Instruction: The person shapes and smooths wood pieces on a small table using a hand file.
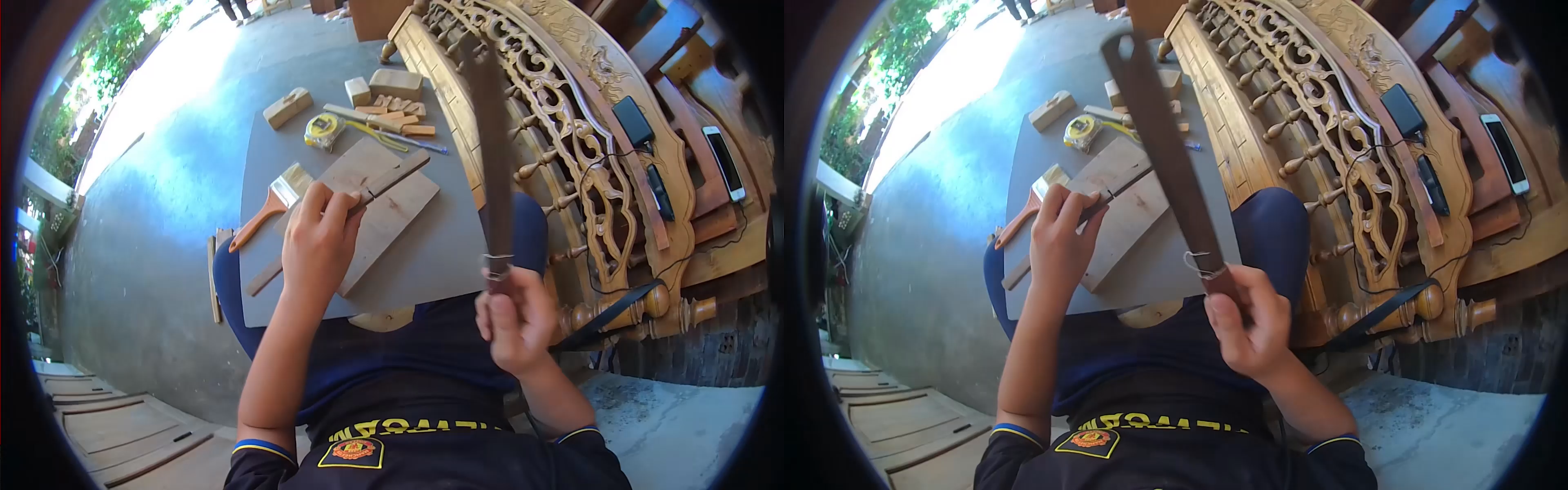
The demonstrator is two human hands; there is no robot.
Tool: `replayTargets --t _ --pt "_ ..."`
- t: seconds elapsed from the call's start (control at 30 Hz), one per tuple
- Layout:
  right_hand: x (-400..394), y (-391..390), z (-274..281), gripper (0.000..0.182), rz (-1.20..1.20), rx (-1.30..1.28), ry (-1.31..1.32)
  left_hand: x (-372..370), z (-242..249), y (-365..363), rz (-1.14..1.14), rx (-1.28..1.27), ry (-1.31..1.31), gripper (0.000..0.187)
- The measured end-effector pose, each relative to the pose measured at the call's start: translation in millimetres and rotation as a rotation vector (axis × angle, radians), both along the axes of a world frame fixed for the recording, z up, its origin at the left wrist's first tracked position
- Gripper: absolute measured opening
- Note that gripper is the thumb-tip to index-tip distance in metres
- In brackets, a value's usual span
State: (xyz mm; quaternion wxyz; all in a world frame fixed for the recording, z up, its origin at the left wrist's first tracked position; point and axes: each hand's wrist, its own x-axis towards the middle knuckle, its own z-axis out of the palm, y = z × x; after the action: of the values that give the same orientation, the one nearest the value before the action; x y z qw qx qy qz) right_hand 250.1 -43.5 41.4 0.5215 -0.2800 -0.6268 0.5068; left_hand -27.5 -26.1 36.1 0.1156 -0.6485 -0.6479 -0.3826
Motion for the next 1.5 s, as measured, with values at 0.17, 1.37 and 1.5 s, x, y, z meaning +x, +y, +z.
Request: replayTargets --t 0.17,1.37,1.5 --pt "-1 9 -6 0.025 0.089 -0.258 -0.335 6 7 1 -0.019 0.075 0.101 0.021" --pt "-7 6 -1 0.031 0.637 -0.648 -0.273 41 -29 -133 -0.550 -0.551 -0.242 0.040" --pt "-9 3 7 0.033 0.628 -0.650 -0.331 48 -44 -137 -0.560 -0.472 -0.233 0.037"
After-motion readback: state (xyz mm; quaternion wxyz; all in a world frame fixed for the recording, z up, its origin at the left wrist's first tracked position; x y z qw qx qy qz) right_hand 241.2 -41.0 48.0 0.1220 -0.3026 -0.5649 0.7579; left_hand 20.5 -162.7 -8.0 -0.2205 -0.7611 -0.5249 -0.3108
